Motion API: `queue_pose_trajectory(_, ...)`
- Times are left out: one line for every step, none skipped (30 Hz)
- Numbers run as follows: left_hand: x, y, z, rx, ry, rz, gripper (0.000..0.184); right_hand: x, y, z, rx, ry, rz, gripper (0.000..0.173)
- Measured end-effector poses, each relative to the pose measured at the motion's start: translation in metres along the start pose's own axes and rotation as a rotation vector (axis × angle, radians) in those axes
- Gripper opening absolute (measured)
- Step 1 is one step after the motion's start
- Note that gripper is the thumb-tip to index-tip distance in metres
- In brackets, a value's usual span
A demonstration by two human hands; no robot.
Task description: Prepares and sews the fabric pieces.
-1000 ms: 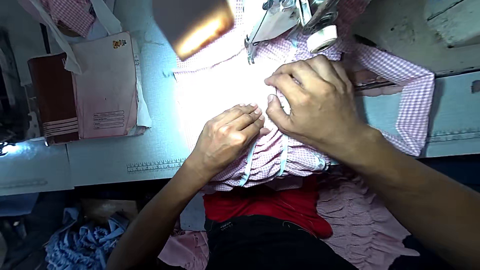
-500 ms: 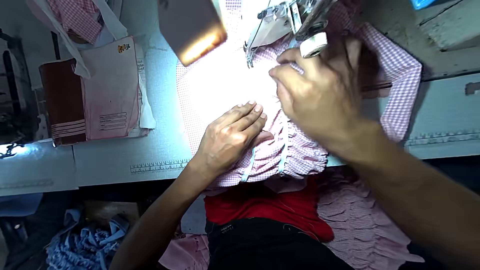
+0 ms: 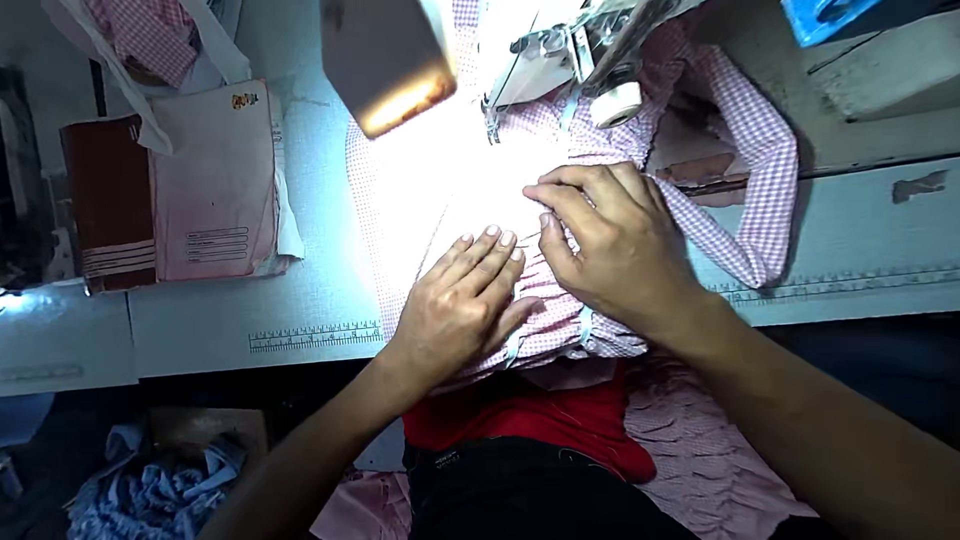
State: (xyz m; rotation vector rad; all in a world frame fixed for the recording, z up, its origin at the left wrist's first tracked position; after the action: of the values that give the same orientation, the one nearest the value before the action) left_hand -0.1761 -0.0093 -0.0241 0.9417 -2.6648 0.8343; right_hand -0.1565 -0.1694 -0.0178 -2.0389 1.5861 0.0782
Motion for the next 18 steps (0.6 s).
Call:
queue_pose_trajectory(0.001, 0.002, 0.000, 0.001, 0.016, 0.015, 0.041, 0.000, 0.000, 0.000, -0.015, 0.000, -0.003, 0.038)
queue_pose_trajectory(0.002, 0.002, -0.001, -0.003, 0.029, 0.031, 0.040, 0.000, -0.002, 0.001, -0.031, 0.006, -0.009, 0.039)
queue_pose_trajectory(0.001, 0.001, -0.002, -0.006, 0.033, 0.046, 0.040, 0.000, -0.005, 0.001, -0.034, 0.013, -0.020, 0.040)
queue_pose_trajectory(0.001, 0.001, -0.003, -0.008, 0.035, 0.058, 0.040, 0.001, -0.009, 0.003, -0.030, 0.018, -0.026, 0.040)
queue_pose_trajectory(0.001, 0.001, -0.004, -0.009, 0.037, 0.064, 0.040, 0.002, -0.011, 0.006, -0.020, 0.021, -0.029, 0.040)
queue_pose_trajectory(0.001, 0.000, -0.004, -0.006, 0.036, 0.070, 0.039, 0.002, -0.013, 0.007, -0.014, 0.019, -0.029, 0.040)
queue_pose_trajectory(0.001, -0.001, -0.005, -0.003, 0.031, 0.073, 0.038, 0.002, -0.015, 0.007, -0.012, 0.019, -0.030, 0.040)
queue_pose_trajectory(0.000, -0.002, -0.005, -0.002, 0.031, 0.077, 0.037, 0.001, -0.017, 0.006, 0.000, 0.017, -0.039, 0.039)
queue_pose_trajectory(0.000, -0.002, -0.005, 0.000, 0.036, 0.080, 0.036, 0.000, -0.017, 0.005, 0.022, 0.007, -0.058, 0.036)
queue_pose_trajectory(-0.001, -0.003, -0.006, 0.003, 0.044, 0.082, 0.035, -0.001, -0.017, 0.003, 0.046, -0.008, -0.081, 0.031)
queue_pose_trajectory(-0.001, -0.003, -0.006, 0.006, 0.051, 0.083, 0.034, -0.001, -0.016, 0.003, 0.051, -0.014, -0.095, 0.028)
queue_pose_trajectory(-0.002, -0.003, -0.007, 0.008, 0.057, 0.084, 0.033, -0.001, -0.015, 0.002, 0.049, 0.000, -0.096, 0.027)
queue_pose_trajectory(-0.002, -0.003, -0.007, 0.004, 0.062, 0.086, 0.032, -0.001, -0.015, 0.002, 0.041, 0.029, -0.089, 0.030)
queue_pose_trajectory(-0.002, -0.004, -0.008, -0.005, 0.066, 0.088, 0.031, 0.000, -0.015, 0.002, 0.023, 0.061, -0.074, 0.034)
queue_pose_trajectory(-0.002, -0.004, -0.009, -0.016, 0.066, 0.094, 0.032, 0.000, -0.015, 0.002, -0.004, 0.081, -0.058, 0.038)
queue_pose_trajectory(-0.002, -0.005, -0.010, -0.023, 0.059, 0.106, 0.032, 0.000, -0.015, 0.002, -0.028, 0.088, -0.049, 0.041)
queue_pose_trajectory(-0.002, -0.005, -0.010, -0.034, 0.052, 0.116, 0.032, -0.001, -0.014, 0.001, -0.034, 0.075, -0.049, 0.041)
queue_pose_trajectory(-0.002, -0.005, -0.011, -0.045, 0.044, 0.123, 0.032, -0.001, -0.013, 0.000, -0.023, 0.054, -0.062, 0.037)
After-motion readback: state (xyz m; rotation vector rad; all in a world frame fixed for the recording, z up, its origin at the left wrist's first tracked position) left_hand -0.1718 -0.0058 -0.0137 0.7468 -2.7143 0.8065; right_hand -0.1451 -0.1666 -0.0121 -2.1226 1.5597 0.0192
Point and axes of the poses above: each hand's wrist, its own y-axis away from the middle knuckle, its own z-axis out of the palm, x = y × z, the point moved 6 cm from there along -y, towards the middle knuckle, and after that the axes turned 10 degrees about x, right-handed, at the moved point
